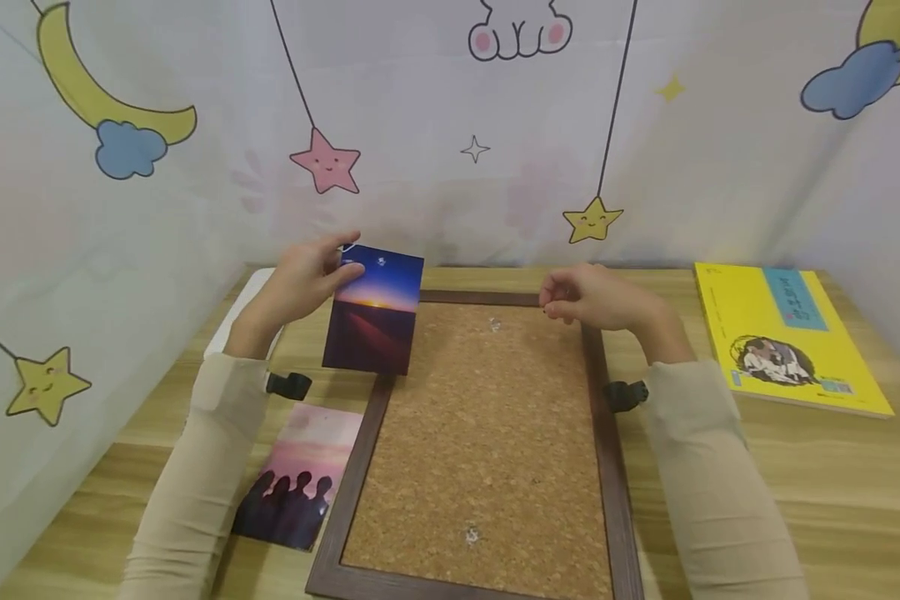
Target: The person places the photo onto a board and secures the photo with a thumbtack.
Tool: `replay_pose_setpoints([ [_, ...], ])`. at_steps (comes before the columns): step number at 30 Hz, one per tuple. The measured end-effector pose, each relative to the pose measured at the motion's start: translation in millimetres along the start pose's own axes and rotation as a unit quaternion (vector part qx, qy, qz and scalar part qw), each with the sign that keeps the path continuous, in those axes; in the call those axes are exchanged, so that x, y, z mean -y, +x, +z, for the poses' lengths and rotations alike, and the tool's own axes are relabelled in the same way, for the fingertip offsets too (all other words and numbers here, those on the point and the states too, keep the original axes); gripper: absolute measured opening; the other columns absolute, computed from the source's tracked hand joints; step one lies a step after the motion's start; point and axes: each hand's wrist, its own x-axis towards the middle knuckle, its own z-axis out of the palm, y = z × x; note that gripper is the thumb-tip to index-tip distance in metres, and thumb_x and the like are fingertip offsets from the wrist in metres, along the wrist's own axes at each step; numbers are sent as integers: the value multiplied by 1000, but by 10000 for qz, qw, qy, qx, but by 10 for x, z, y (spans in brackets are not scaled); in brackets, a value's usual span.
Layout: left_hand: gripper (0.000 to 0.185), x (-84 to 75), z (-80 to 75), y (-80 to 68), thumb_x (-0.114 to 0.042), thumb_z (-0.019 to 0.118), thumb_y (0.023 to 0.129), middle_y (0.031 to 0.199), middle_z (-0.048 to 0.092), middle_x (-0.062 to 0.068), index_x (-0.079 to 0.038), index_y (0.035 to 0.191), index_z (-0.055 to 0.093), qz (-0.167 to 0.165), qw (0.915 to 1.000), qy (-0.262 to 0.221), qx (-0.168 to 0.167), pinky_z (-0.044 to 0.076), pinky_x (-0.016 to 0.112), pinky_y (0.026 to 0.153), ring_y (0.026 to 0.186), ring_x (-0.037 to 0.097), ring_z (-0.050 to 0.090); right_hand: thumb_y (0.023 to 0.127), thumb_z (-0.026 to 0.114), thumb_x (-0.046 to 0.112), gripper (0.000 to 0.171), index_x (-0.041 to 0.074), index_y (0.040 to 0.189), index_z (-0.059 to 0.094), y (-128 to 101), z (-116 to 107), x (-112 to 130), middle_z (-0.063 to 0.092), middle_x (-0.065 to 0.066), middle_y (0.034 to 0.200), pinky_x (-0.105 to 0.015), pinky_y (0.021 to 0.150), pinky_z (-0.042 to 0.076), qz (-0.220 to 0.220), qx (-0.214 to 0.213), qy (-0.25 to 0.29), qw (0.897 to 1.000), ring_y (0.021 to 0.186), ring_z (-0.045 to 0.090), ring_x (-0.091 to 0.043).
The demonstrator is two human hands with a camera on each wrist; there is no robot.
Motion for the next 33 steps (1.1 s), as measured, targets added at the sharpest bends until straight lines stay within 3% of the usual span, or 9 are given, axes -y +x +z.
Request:
replay_pose_setpoints([
  [10,51,-118,243,132,-21,63,100,64,43,1,2,144,50,76,9993,-275,252,34,33,63,56,17,38,102,58,7,8,2,106,61,70,34,45,66,-10,96,-37,70,53,-107,-122,244,9996,82,62,-29],
  [18,48,-227,439,231,-22,62,101,69,50,3,0,142,50,229,9976,-457,470,36,31,62,58,17,42,103,57,13,11,5,107,62,97,26,68,67,-7,95,-43,71,52,28,-200,55,9998,84,63,-32],
  [26,46,-317,640,326,-20,61,102,74,54,6,1,141,51,140,9937,-710,860,43,31,65,57,16,49,102,57,10,9,3,106,61,148,42,62,65,-10,94,-36,71,52,-25,-303,409,9987,85,62,-36],
  [33,43,-333,854,437,-18,59,103,71,48,3,-1,141,52,186,9882,-923,1204,36,28,60,55,13,41,102,58,13,10,5,105,61,207,66,51,63,-9,88,-39,66,48,192,-406,481,9978,82,59,-37],
])
